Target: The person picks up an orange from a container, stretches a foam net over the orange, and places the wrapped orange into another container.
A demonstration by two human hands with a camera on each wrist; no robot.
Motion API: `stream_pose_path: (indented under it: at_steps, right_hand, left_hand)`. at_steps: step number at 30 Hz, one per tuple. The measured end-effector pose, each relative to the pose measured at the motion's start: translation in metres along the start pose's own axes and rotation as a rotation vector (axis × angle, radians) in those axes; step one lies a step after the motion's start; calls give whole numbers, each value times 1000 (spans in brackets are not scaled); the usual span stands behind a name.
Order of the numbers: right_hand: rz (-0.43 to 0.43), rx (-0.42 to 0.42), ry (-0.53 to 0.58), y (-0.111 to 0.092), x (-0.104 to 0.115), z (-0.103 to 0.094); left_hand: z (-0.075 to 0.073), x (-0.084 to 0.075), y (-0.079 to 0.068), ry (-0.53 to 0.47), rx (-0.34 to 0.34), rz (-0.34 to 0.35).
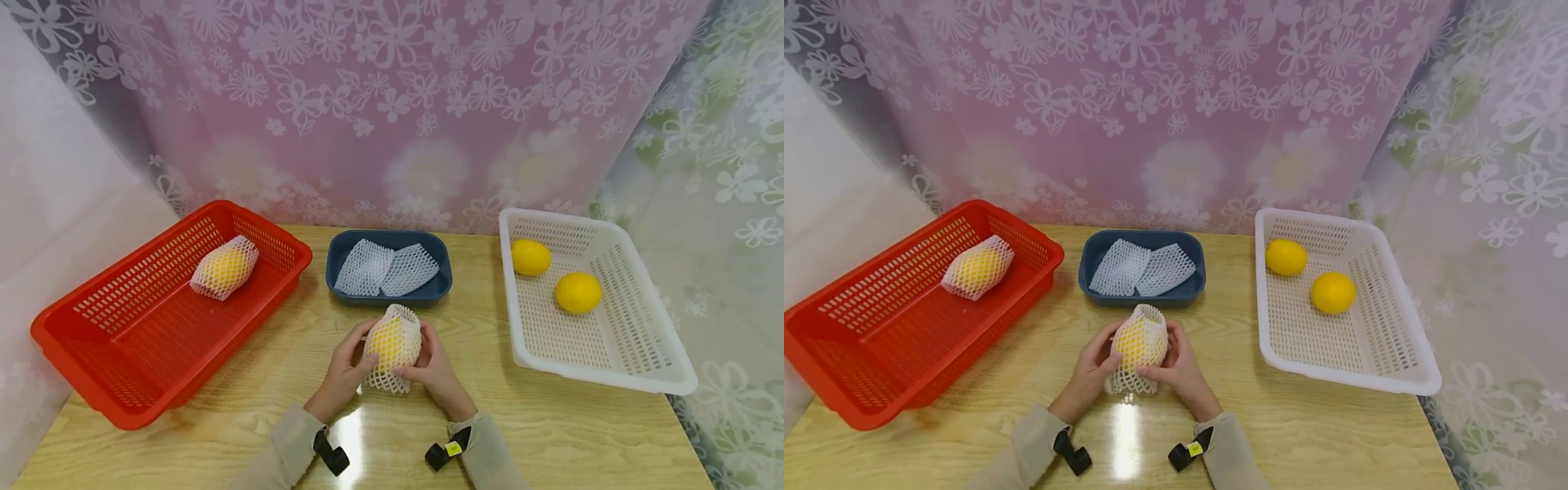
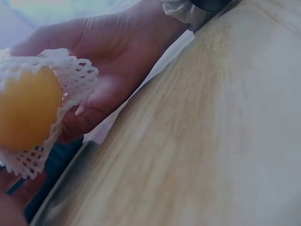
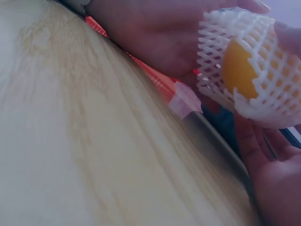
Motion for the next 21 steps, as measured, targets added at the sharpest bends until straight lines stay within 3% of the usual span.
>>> stream_pose_path:
  at_steps: [3, 9, 15, 21]
  right_hand:
    - [-31, -3, -6, -1, 2, -1]
    - [-50, 38, -12, 0, 4, 2]
    - [-34, 21, -14, -1, 3, 0]
    - [-69, 7, -49, -1, 5, -1]
  left_hand:
    - [7, 4, -1, -55, 97, -93]
    - [14, 7, -3, -76, 170, -190]
    - [15, 8, -4, -74, 161, -242]
    - [14, 11, -4, -69, 123, -234]
Point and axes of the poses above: each hand's wrist, its own y-axis towards the middle knuckle, its own z-axis out of the palm, x = y × z, the point moved 7 cm from there along y, towards the middle knuckle, and after that the axes turned 2 degrees about y, right-handed, at the moved point
